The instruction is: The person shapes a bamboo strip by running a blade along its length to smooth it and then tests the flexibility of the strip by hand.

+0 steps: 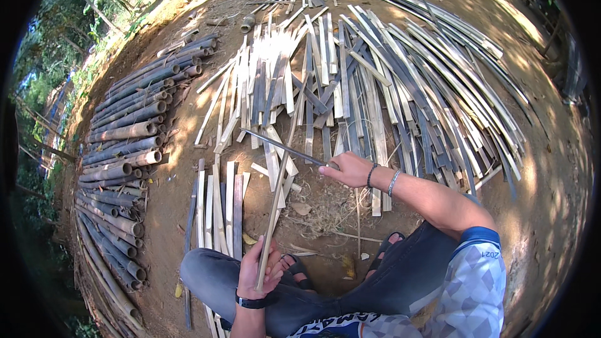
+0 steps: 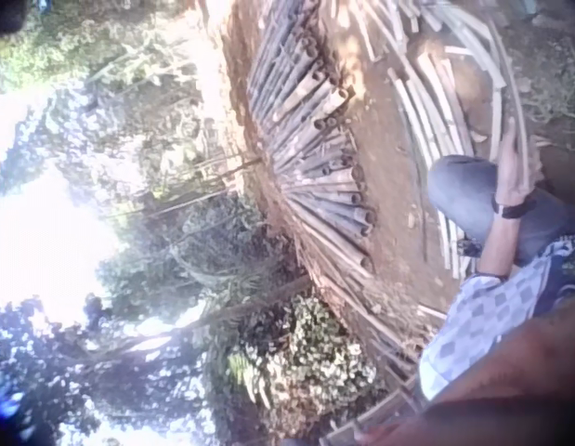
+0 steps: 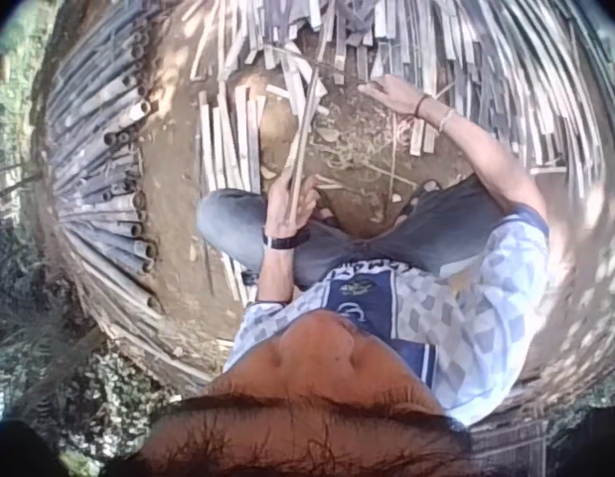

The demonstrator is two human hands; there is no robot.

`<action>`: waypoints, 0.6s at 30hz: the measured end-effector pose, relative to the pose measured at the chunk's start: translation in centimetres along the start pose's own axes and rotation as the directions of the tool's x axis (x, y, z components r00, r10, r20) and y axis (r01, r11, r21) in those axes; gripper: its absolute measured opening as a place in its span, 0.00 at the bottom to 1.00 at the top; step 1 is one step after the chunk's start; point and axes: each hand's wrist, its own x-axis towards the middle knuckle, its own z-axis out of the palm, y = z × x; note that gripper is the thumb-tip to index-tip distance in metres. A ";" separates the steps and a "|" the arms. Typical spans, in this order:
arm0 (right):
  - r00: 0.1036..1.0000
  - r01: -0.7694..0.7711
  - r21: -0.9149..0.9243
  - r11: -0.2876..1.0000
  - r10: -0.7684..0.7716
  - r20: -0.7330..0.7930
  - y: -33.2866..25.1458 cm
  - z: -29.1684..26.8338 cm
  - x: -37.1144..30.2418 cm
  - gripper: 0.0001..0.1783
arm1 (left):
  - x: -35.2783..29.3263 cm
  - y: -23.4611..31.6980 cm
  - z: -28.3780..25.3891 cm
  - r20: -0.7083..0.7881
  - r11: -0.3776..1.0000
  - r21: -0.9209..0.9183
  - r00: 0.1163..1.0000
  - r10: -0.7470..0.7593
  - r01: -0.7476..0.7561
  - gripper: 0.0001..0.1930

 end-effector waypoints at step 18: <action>1.000 0.021 -0.098 0.995 -0.022 -0.013 1.9 -0.4 0.4 0.38 | 0.5 -0.4 -0.3 0.092 0.997 -0.071 0.996 -0.011 0.018 0.19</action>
